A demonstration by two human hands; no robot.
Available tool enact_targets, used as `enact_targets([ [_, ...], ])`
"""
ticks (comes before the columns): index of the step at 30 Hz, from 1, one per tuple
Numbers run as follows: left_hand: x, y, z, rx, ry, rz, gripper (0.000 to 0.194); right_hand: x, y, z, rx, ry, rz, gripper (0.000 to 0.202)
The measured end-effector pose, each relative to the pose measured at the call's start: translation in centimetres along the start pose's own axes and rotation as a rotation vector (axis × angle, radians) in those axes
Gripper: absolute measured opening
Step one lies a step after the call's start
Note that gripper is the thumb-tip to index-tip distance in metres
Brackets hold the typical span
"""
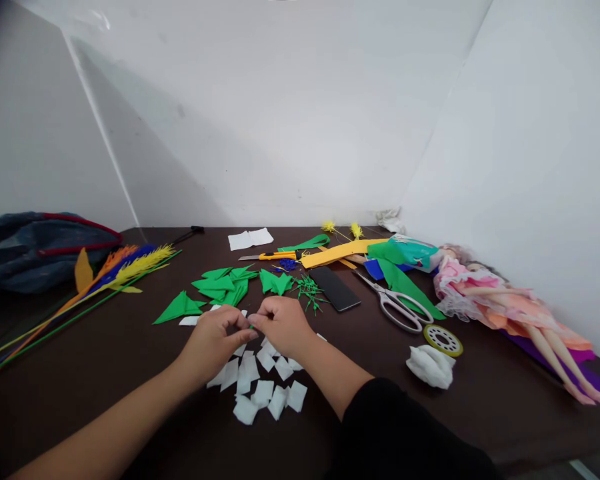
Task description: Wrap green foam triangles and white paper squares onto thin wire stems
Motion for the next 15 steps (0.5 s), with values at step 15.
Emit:
enact_targets([
  [15, 0.1, 0.8, -0.1, 0.023, -0.013, -0.069, 0.021, -0.2, 0.6, 0.1, 0.202, -0.068, 0.123, 0.011],
])
Point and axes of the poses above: each hand's wrist, its own x-axis towards the middle knuckle, its own z-axis out of the palm, y = z × x, the point moved 2 cm from there along x, towards the middle knuckle, and after that the axes turned 13 degrees about -x, right-handed, at the moved point
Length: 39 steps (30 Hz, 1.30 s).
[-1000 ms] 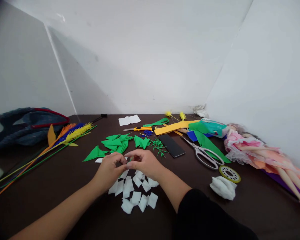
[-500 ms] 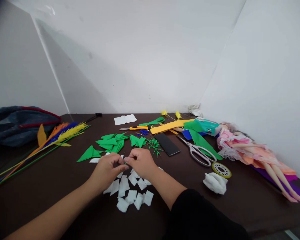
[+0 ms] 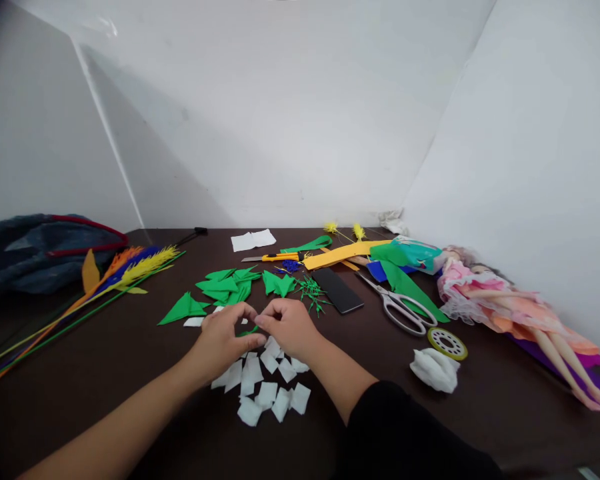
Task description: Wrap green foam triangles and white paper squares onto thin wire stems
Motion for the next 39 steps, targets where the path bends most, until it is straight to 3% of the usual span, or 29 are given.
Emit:
enact_targets([
  [6, 0.3, -1.3, 0.4, -0.59, -0.325, -0.039, 0.033, 0.0, -0.3, -0.4, -0.037, 0.028, -0.144, 0.015],
  [11, 0.1, -1.3, 0.7, -0.821, -0.302, -0.077, 0.029, -0.2, -1.2, -0.9, -0.075, 0.045, -0.331, 0.017],
  [16, 0.1, -1.5, 0.5, -0.751, -0.194, -0.06, 0.021, -0.2, -1.3, -0.7, -0.146, 0.099, -0.377, 0.013],
  [23, 0.3, -2.2, 0.0, -0.383, 0.022, 0.028, 0.009, 0.0, -0.9, 0.3, -0.182, 0.097, -0.245, 0.013],
  [29, -0.3, -1.5, -0.1, -0.08, 0.123, 0.089, 0.012, -0.1, -1.1, 0.8, -0.177, 0.082, -0.148, 0.013],
  [33, -0.4, -1.5, -0.5, -0.075, 0.091, 0.08, 0.008, -0.1, -1.3, 0.7, -0.183, 0.087, -0.151, 0.014],
  [39, -0.1, -2.1, -1.0, -0.37, -0.136, 0.023, 0.026, -0.1, -1.5, 0.6, -0.176, 0.079, -0.23, 0.016],
])
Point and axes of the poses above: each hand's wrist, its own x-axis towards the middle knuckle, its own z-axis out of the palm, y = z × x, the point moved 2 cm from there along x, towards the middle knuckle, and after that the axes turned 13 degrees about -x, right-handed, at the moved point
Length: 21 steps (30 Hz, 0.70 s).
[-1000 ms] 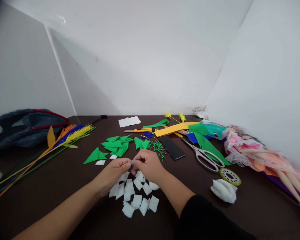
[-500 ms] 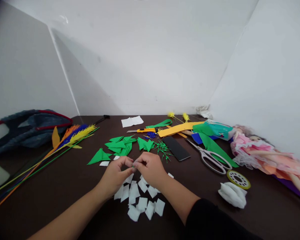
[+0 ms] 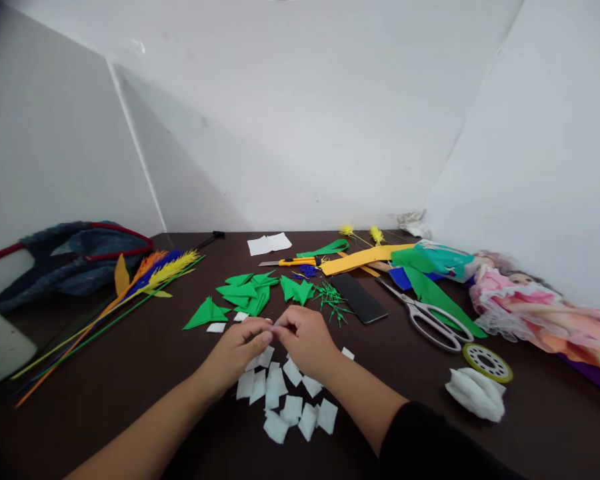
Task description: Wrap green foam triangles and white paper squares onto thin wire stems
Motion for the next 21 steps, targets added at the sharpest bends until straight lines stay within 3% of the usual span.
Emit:
enact_targets([
  [3, 0.0, -0.2, 0.2, -0.2, -0.045, -0.039, 0.038, -0.1, 0.0, 0.1, 0.026, -0.013, -0.024, 0.019],
  [9, -0.1, -0.3, 0.9, -0.466, -0.035, -0.122, 0.033, -0.2, -0.1, 0.1, 0.054, 0.033, -0.051, 0.017],
  [15, -0.2, -0.3, 1.5, -0.6, -0.107, -0.132, 0.037, -0.4, -0.1, 0.3, 0.077, 0.034, -0.087, 0.019],
  [21, 0.2, -0.2, 1.4, -0.542, -0.051, -0.134, 0.03, -0.2, -0.1, 0.1, 0.035, 0.09, -0.062, 0.018],
])
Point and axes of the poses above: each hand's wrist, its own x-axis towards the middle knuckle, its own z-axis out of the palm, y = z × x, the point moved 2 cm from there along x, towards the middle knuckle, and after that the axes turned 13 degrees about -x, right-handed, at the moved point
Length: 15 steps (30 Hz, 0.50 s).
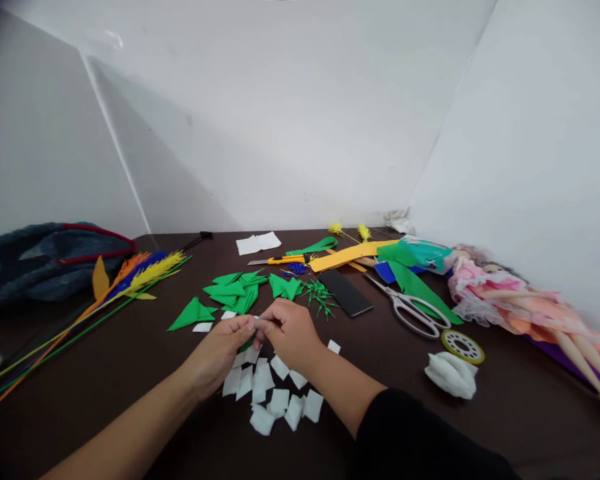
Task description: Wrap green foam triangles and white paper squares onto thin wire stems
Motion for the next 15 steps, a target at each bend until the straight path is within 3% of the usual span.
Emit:
enact_targets([
  [7, 0.4, -0.1, -0.5, 0.18, 0.072, 0.075, 0.021, 0.1, 0.4, -0.1, 0.001, 0.022, 0.094, 0.015],
  [12, 0.3, 0.7, 0.0, 0.639, 0.207, 0.228, 0.012, 0.1, 0.6, 0.1, -0.035, 0.022, 0.164, 0.014],
  [15, 0.0, 1.3, 0.5, 0.872, 0.292, 0.33, 0.008, 0.1, 0.8, 0.3, -0.103, 0.032, 0.13, 0.017],
])
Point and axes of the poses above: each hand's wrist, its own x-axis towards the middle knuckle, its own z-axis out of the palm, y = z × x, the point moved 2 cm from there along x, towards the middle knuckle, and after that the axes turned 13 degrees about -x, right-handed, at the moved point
